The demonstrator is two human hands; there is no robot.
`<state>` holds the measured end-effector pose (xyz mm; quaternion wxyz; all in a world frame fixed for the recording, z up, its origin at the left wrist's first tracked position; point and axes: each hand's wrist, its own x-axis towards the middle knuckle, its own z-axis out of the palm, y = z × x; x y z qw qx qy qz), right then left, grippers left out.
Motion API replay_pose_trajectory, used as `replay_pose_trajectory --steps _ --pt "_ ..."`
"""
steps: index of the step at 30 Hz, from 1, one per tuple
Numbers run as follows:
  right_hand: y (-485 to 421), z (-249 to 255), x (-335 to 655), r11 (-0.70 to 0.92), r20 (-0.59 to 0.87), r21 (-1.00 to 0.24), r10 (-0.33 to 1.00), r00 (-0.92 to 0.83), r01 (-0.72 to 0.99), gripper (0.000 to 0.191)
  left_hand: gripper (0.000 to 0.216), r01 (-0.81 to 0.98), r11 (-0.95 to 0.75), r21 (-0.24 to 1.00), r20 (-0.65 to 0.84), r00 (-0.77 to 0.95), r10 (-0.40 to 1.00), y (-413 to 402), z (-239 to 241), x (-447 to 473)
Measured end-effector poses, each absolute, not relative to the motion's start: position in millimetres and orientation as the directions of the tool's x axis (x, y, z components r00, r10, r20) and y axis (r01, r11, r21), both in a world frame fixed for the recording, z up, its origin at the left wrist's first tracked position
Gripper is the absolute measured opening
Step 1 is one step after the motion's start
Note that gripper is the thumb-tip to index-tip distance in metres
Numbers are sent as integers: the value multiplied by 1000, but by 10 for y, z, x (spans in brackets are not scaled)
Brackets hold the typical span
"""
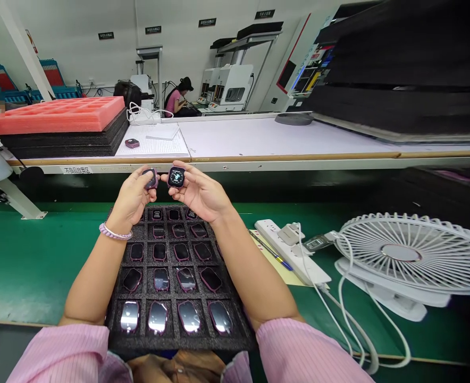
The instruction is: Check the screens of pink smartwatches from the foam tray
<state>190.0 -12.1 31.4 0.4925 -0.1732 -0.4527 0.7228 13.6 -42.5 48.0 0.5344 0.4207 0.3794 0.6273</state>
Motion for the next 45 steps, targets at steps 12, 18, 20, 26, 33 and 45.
replay_pose_trajectory --steps 12,18,20,26,33,45 --pt "-158 304 1886 23 313 -837 840 -443 -547 38 59 -315 -267 911 276 -17 961 -466 473 91" --pt "-197 328 1895 43 333 -844 823 -461 -534 48 59 -299 -289 909 294 -31 955 -500 499 105" --pt "-203 331 1894 55 339 -848 821 -460 -526 49 55 -283 -303 910 308 -26 951 -510 505 109" --pt "-219 326 1887 117 364 -862 821 -440 -493 51 48 -237 -338 911 346 -7 938 -526 508 108" --pt "-232 330 1887 111 374 -854 809 -453 -508 51 53 -145 -413 899 414 -25 910 -504 480 102" --pt "-290 324 1887 180 438 -855 753 -491 -487 54 44 83 -550 831 556 -120 822 -413 397 72"
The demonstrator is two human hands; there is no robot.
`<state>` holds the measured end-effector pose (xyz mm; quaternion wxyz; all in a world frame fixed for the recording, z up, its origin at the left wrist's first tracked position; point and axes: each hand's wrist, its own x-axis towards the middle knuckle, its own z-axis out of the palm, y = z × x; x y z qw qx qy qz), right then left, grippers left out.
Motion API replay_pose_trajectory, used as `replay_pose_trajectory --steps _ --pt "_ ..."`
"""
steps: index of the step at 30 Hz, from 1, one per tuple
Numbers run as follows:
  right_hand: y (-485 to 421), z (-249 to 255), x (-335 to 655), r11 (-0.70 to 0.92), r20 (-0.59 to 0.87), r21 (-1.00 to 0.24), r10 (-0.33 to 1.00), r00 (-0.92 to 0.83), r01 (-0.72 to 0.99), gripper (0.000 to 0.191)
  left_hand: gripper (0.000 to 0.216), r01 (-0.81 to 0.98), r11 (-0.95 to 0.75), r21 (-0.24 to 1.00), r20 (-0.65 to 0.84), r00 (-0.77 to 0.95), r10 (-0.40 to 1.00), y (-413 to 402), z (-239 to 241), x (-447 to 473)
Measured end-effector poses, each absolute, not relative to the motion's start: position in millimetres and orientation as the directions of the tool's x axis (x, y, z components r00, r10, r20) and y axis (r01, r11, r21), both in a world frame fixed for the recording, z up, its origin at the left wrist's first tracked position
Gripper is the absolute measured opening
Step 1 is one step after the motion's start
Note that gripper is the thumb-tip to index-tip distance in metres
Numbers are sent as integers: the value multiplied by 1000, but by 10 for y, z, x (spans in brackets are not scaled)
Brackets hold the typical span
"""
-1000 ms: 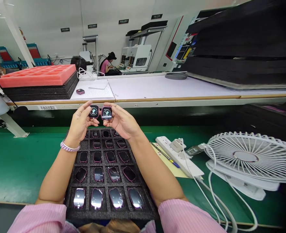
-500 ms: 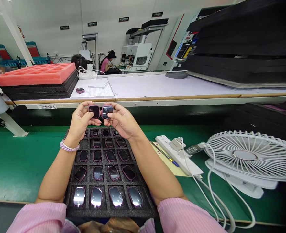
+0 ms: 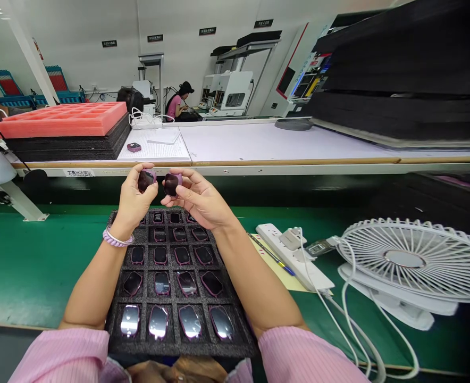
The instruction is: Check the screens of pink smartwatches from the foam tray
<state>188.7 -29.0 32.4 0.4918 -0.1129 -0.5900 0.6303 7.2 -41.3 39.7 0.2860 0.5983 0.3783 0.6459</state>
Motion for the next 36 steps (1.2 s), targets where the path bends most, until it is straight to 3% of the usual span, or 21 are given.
replay_pose_trajectory --steps 13,36 --pt "-266 345 1909 23 401 -819 738 -544 -573 57 47 127 -608 784 621 -136 772 -485 422 109" --pt "-292 333 1883 101 438 -829 728 -527 -550 60 43 177 -675 717 696 -110 710 -471 389 107"
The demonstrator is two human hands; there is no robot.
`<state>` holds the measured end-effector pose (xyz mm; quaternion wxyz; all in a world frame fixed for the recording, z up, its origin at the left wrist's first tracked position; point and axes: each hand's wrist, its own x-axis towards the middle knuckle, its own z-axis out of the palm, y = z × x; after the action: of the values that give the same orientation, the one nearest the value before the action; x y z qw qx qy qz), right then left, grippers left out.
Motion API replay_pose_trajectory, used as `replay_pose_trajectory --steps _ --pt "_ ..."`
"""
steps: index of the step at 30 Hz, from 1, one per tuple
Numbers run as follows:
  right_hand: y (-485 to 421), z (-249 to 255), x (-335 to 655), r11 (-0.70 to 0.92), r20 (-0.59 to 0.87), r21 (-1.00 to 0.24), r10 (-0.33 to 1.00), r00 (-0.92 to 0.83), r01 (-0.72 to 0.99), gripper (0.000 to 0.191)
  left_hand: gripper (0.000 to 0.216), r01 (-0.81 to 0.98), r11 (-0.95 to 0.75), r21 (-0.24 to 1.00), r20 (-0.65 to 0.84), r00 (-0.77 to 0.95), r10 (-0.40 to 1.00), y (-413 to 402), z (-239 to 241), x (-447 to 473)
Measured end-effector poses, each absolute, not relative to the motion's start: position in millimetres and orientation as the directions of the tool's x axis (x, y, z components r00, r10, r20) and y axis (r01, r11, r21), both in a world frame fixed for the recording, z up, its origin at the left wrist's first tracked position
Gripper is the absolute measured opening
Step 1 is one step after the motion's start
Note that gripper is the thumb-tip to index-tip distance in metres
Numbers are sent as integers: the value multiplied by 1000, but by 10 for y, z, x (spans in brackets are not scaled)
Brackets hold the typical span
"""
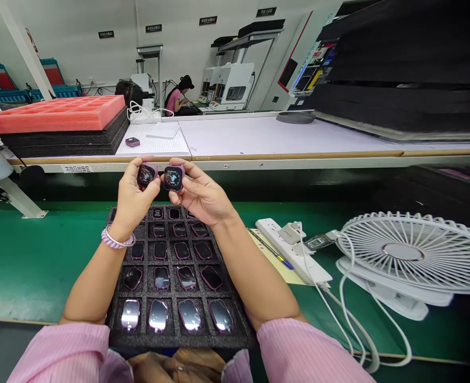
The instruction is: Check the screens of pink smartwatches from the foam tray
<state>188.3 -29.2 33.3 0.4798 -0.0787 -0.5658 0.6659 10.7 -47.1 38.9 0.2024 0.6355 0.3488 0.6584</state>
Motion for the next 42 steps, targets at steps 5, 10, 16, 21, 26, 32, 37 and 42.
replay_pose_trajectory --steps 5,10,16,21,26,32,37,42 --pt "-293 333 1874 129 446 -828 740 -503 -545 62 43 177 -680 712 700 -93 708 -446 373 96" --pt "-298 336 1869 124 445 -827 739 -505 -548 61 43 136 -699 702 712 -108 694 -419 356 91" --pt "-312 345 1865 119 472 -805 722 -506 -581 58 42 180 -686 705 707 -93 701 -419 347 74" --pt "-301 328 1880 132 457 -823 732 -505 -553 57 43 153 -690 707 706 -108 700 -418 350 80" --pt "-306 331 1873 116 454 -815 736 -503 -567 53 42 182 -693 698 712 -72 699 -403 334 63" --pt "-310 340 1864 77 458 -796 725 -514 -601 54 43 200 -701 684 724 -76 685 -377 315 38" --pt "-315 334 1859 132 437 -827 764 -475 -547 57 41 226 -694 684 718 -39 695 -379 314 20" --pt "-337 354 1863 123 415 -839 775 -476 -530 57 45 162 -656 737 670 -52 740 -399 330 33"
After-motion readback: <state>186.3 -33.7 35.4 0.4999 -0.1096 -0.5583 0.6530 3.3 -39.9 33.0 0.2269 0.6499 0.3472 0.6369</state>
